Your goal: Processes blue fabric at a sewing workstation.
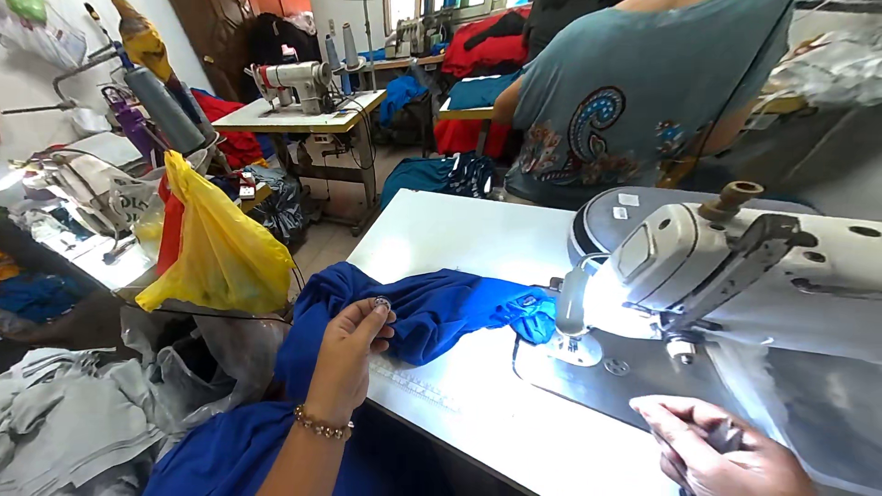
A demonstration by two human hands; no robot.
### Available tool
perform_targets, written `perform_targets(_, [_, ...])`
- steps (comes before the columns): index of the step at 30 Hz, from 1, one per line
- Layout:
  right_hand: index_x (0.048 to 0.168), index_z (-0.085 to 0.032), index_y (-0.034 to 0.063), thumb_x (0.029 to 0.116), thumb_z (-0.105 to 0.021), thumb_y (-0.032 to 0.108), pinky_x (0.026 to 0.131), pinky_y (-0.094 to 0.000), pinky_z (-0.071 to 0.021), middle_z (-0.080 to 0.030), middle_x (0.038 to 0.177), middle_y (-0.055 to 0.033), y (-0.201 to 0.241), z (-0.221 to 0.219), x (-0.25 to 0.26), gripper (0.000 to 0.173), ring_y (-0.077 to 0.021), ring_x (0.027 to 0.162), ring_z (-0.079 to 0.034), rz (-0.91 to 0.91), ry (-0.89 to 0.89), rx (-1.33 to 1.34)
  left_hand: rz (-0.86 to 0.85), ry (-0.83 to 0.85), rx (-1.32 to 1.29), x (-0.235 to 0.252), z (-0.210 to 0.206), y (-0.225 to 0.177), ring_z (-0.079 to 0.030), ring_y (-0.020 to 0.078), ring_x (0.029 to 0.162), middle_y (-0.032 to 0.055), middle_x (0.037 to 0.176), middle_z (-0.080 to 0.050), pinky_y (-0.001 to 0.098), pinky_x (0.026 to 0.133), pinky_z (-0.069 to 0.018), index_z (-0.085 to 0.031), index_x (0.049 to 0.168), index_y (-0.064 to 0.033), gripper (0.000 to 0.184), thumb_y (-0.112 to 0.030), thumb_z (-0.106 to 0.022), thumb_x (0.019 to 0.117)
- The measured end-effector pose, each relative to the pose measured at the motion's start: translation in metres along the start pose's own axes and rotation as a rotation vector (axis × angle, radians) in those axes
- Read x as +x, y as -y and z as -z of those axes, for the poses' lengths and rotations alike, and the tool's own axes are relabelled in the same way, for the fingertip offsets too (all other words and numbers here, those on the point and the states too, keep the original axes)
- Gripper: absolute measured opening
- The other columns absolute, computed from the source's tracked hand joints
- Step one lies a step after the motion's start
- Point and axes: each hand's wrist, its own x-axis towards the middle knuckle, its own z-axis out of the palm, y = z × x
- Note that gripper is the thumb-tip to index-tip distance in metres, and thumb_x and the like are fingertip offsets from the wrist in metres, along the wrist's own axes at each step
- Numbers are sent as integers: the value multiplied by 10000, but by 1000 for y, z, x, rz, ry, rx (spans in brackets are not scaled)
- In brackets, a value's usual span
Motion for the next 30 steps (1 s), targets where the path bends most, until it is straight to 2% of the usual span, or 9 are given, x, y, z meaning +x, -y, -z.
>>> perform_targets(7, [1002, -665, 57, 964, -602, 162, 480, -130, -435, -584, 743, 83, -12, 24, -3, 128, 47, 540, -508, 25, -113, -151, 10, 2, 10, 4, -1, 9, -657, 113, 786, 30, 942, -688, 259, 715, -569, -690, 1054, -85, 139, -129, -558, 1050])
perform_targets(11, [1029, -680, 31, 979, -591, 171, 475, -162, -406, -578, 743, 33, -27, 38, -6, 173, 11, 540, -488, 37, -177, -261, 42, 8, -24, 3, -3, 18, -667, 113, 768, 34, 936, -689, 256, 703, -584, -686, 1052, -77, 142, -119, -550, 1051])
perform_targets(17, [1028, -689, -15, 1002, -602, 99, 622, -350, -448, -613, 799, -75, -31, 51, -14, 145, -120, 653, -514, 83, -235, -473, 93, 83, 9, 1, -10, 32, -672, 112, 757, 40, 928, -691, 254, 687, -591, -680, 1039, -63, 161, -75, -520, 1055])
perform_targets(24, [1023, -685, -67, 1017, -572, 90, 672, -508, -477, -650, 832, -192, -37, 67, -20, 193, -269, 719, -590, 131, -275, -590, 6, 245, 119, 1, -10, 44, -661, 118, 781, 57, 962, -695, 251, 719, -578, -687, 1081, -44, 157, -25, -542, 1022])
perform_targets(30, [1069, -668, -111, 1036, -534, 135, 681, -455, -478, -647, 858, -238, -37, 80, -28, 282, -243, 725, -574, 124, -267, -618, -98, 348, 190, -1, -3, 51, -660, 97, 785, 43, 993, -701, 230, 709, -573, -677, 1123, -66, 178, -12, -575, 987])
